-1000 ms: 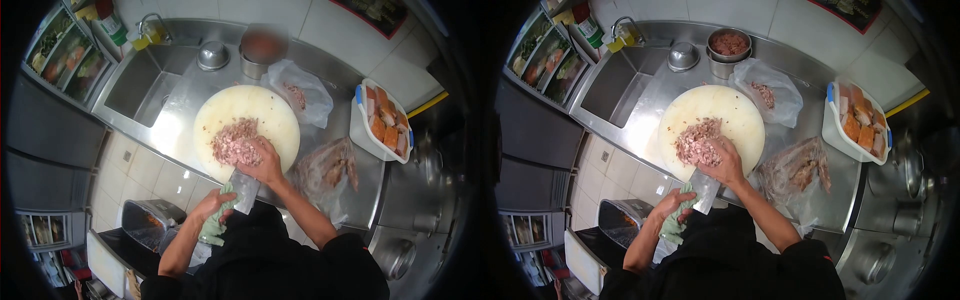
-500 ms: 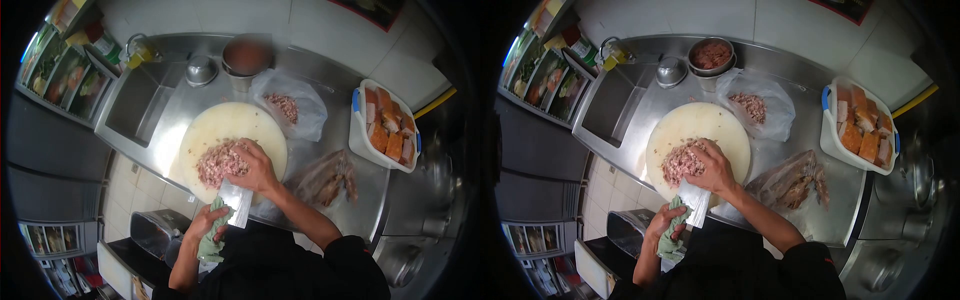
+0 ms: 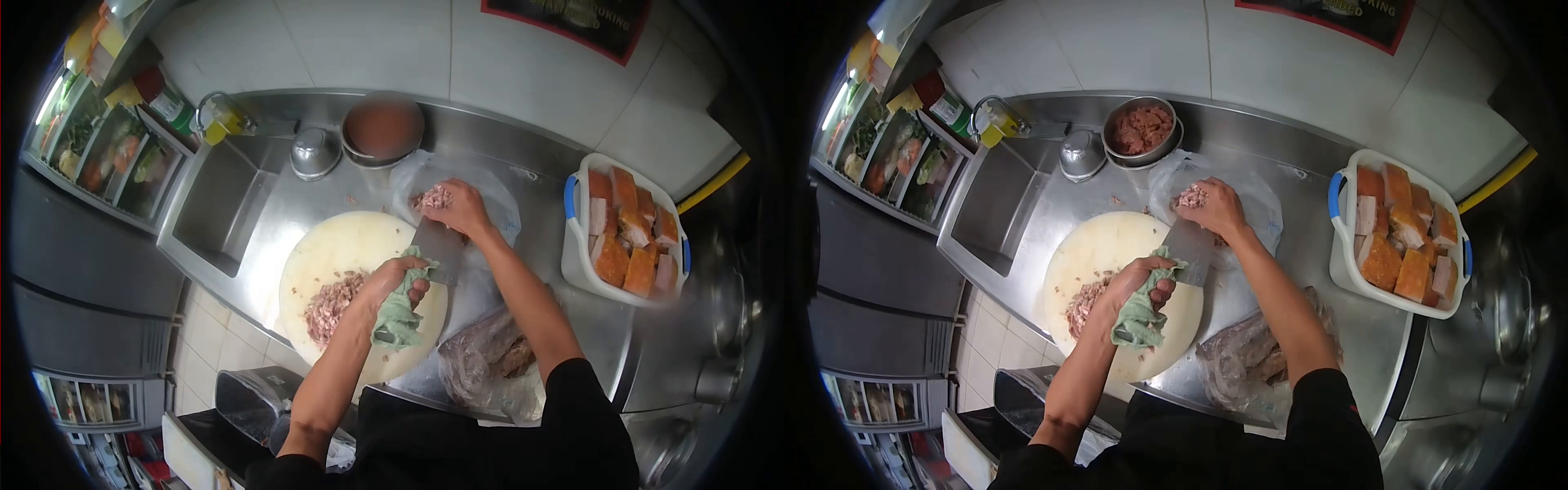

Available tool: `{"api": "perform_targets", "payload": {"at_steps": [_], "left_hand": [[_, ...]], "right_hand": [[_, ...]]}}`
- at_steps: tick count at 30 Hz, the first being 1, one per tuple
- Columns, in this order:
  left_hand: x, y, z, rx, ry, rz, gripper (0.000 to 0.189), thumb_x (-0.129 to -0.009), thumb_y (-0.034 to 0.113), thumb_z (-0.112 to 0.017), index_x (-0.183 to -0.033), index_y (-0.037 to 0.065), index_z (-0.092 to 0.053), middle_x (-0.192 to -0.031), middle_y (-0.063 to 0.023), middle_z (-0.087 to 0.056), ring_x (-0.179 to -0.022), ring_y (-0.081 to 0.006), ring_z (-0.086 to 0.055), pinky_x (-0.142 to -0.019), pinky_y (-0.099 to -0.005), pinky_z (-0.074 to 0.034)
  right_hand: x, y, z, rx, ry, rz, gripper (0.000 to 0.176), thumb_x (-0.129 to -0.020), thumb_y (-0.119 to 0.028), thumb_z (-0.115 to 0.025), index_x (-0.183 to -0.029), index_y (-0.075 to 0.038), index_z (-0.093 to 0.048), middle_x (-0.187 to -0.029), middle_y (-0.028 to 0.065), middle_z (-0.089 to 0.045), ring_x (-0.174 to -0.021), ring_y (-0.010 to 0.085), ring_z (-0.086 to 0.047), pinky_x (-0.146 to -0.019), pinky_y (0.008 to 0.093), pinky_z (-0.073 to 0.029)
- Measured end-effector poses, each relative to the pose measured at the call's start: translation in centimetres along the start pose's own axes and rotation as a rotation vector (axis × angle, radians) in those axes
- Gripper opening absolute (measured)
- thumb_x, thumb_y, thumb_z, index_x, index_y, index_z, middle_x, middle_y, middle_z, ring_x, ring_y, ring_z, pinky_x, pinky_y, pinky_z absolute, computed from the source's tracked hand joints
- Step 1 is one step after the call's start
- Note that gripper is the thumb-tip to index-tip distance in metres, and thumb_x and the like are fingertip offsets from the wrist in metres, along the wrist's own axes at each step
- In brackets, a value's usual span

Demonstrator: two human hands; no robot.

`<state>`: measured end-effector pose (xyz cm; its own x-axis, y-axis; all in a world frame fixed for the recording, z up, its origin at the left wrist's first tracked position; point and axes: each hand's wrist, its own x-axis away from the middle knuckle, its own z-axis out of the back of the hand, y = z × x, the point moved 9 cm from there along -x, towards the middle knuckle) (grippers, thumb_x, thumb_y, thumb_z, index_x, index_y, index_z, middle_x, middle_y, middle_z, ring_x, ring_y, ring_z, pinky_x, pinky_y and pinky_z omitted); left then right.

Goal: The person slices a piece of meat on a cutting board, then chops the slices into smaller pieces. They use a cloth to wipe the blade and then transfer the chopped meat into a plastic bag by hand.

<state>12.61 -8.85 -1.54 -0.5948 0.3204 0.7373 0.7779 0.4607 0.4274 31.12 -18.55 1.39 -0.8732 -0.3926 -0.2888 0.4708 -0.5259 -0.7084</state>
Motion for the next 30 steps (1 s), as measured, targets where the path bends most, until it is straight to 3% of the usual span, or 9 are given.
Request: {"api": "perform_targets", "payload": {"at_steps": [4,8,10,14,17,19,24,26,30], "left_hand": [[-0.4,-0.7,0.8,0.129,0.080,0.047,0.008,-0.095,0.016,-0.051,-0.098,0.010,-0.049,-0.062,-0.0038,-0.050,-0.046,-0.0124,-0.046,-0.040,-0.0224,-0.040],[1.9,-0.6,0.1,0.076,0.148,0.020,0.005,-0.096,0.017,-0.051,-0.097,0.013,-0.049,-0.061,-0.0010,-0.049,-0.044,-0.0097,-0.042,-0.038,-0.0215,-0.033],[2.3,-0.5,0.1,0.094,0.167,0.003,0.005,-0.096,0.017,-0.051,-0.097,0.013,-0.049,-0.061,-0.0011,-0.049,-0.044,-0.0096,-0.041,-0.037,-0.0216,-0.033],[2.8,-0.5,1.7,0.121,0.120,-0.069,0.011,-0.095,0.012,-0.050,-0.105,0.006,-0.050,-0.067,-0.0065,-0.051,-0.050,-0.0134,-0.047,-0.040,-0.0236,-0.038],[6.0,-0.7,1.2,0.063,0.140,-0.049,0.013,-0.095,0.012,-0.051,-0.105,0.005,-0.052,-0.064,-0.0050,-0.050,-0.050,-0.0134,-0.047,-0.040,-0.0254,-0.036],[7.1,-1.7,3.0,-0.013,0.128,-0.049,0.015,-0.094,0.015,-0.055,-0.103,0.004,-0.055,-0.060,-0.0028,-0.049,-0.045,-0.0138,-0.045,-0.039,-0.0277,-0.034],[15.1,-2.7,7.3,-0.202,0.232,-0.262,0.015,-0.093,0.018,-0.061,-0.099,0.004,-0.061,-0.060,-0.0045,-0.054,-0.043,-0.0143,-0.049,-0.040,-0.0280,-0.037],[19.1,-2.1,10.7,-0.595,0.515,-0.371,0.018,-0.092,0.018,-0.062,-0.100,0.001,-0.061,-0.060,-0.0120,-0.060,-0.045,-0.0258,-0.057,-0.044,-0.0347,-0.045],[23.1,-3.7,17.5,-1.109,0.934,-0.697,0.020,-0.090,0.017,-0.062,-0.101,0.000,-0.059,-0.064,-0.0233,-0.064,-0.055,-0.0420,-0.063,-0.052,-0.0478,-0.051]], "right_hand": [[-0.7,9.8,-6.2,0.157,0.046,-0.236,0.058,-0.080,-0.038,-0.073,-0.125,-0.003,-0.063,-0.127,0.0198,-0.062,-0.122,0.0382,-0.056,-0.101,0.0494,-0.045],[-0.2,9.2,-5.2,0.445,0.055,-0.314,0.053,-0.092,-0.037,-0.061,-0.135,-0.007,-0.055,-0.142,0.0200,-0.050,-0.137,0.0413,-0.040,-0.104,0.0609,-0.037],[0.1,10.5,-3.4,0.582,0.319,-0.339,0.049,-0.097,-0.038,-0.054,-0.137,-0.008,-0.053,-0.150,0.0188,-0.041,-0.142,0.0431,-0.031,-0.101,0.0689,-0.033],[1.3,11.5,-1.2,0.519,0.207,-0.398,0.051,-0.099,-0.038,-0.052,-0.138,-0.005,-0.053,-0.146,0.0201,-0.048,-0.138,0.0419,-0.039,-0.111,0.0632,-0.027],[2.6,11.6,-3.2,0.194,-0.010,-0.253,0.043,-0.099,-0.031,-0.053,-0.130,-0.003,-0.058,-0.136,0.0227,-0.055,-0.130,0.0412,-0.048,-0.108,0.0522,-0.038],[3.5,8.4,-0.5,0.281,0.221,-0.218,0.029,-0.095,-0.021,-0.060,-0.117,-0.003,-0.064,-0.120,0.0225,-0.063,-0.116,0.0415,-0.056,-0.098,0.0451,-0.046],[2.8,4.2,1.5,0.278,0.364,0.056,0.009,-0.087,-0.011,-0.068,-0.094,-0.006,-0.071,-0.093,0.0156,-0.064,-0.090,0.0367,-0.063,-0.080,0.0445,-0.051],[2.7,1.4,2.2,0.099,0.274,-0.059,0.012,-0.093,-0.015,-0.064,-0.097,-0.006,-0.070,-0.095,0.0131,-0.066,-0.092,0.0360,-0.063,-0.083,0.0451,-0.051],[5.1,-5.7,-2.3,-0.102,0.152,0.145,0.014,-0.094,-0.015,-0.064,-0.101,-0.006,-0.070,-0.099,0.0129,-0.067,-0.096,0.0315,-0.066,-0.086,0.0428,-0.051]]}}
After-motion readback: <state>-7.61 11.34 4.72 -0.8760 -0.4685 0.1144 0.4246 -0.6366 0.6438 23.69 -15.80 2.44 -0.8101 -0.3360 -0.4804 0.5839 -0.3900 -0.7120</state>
